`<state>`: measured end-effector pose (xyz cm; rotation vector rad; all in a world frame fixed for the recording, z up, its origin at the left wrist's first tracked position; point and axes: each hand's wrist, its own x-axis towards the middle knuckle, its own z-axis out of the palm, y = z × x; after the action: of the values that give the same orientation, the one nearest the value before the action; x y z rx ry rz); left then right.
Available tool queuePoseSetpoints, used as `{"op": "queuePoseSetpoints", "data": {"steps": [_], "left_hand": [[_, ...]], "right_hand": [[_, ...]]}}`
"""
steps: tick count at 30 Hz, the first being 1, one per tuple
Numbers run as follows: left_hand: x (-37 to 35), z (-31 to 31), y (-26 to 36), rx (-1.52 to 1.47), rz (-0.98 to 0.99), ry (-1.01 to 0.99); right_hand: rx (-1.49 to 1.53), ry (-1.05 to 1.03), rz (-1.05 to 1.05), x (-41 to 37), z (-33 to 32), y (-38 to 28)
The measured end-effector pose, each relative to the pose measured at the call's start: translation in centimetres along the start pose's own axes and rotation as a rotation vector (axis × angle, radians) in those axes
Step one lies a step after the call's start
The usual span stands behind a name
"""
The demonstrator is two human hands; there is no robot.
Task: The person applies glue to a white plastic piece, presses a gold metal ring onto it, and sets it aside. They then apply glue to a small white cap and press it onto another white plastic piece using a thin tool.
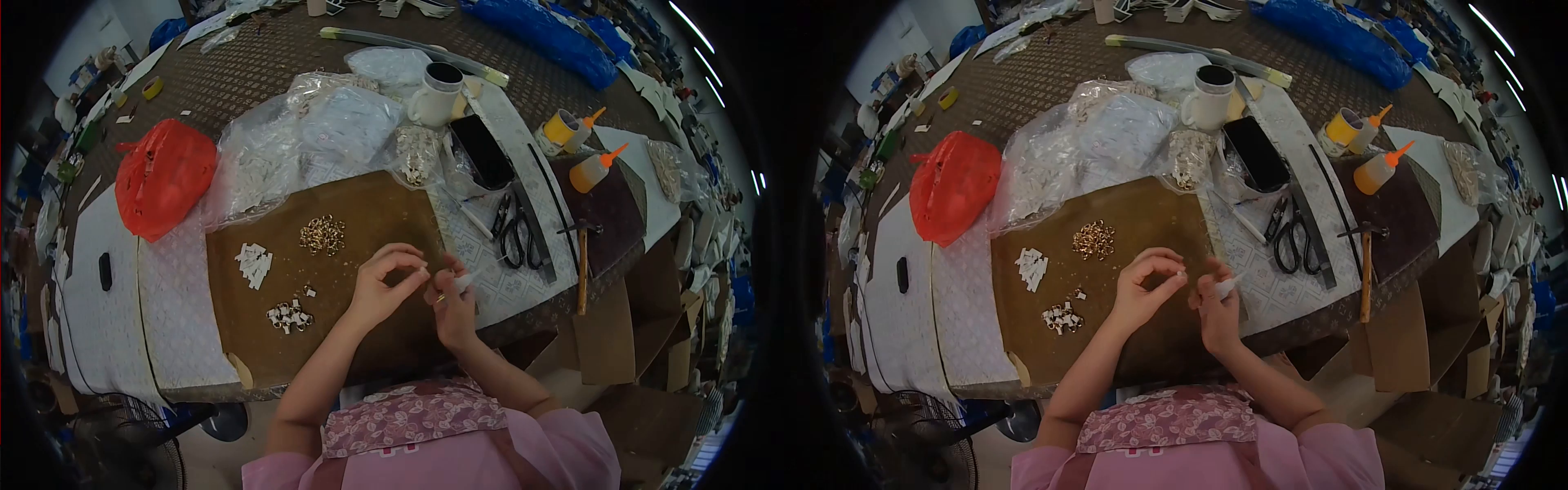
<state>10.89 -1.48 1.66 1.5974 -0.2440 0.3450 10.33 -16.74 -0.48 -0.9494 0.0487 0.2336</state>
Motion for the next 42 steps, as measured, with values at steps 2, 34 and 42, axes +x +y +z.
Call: {"op": "queuePoseSetpoints", "data": {"steps": [2, 34, 42], "left_hand": [[0.0, 0.2, -1.3, -0.231, -0.186, 0.181], [0.7, -1.4, -1.9, -0.213, -0.118, 0.509], [0.6, -1.5, -1.6, -0.207, -0.157, 0.508]], "right_hand": [[-0.037, 0.008, -0.062, 1.7, 0.9, -1.2], [-0.827, -0.233, -0.530, 14.0, 4.5, 3.9], [-0.764, -0.251, -0.461, 14.1, 4.2, 4.1]]}}
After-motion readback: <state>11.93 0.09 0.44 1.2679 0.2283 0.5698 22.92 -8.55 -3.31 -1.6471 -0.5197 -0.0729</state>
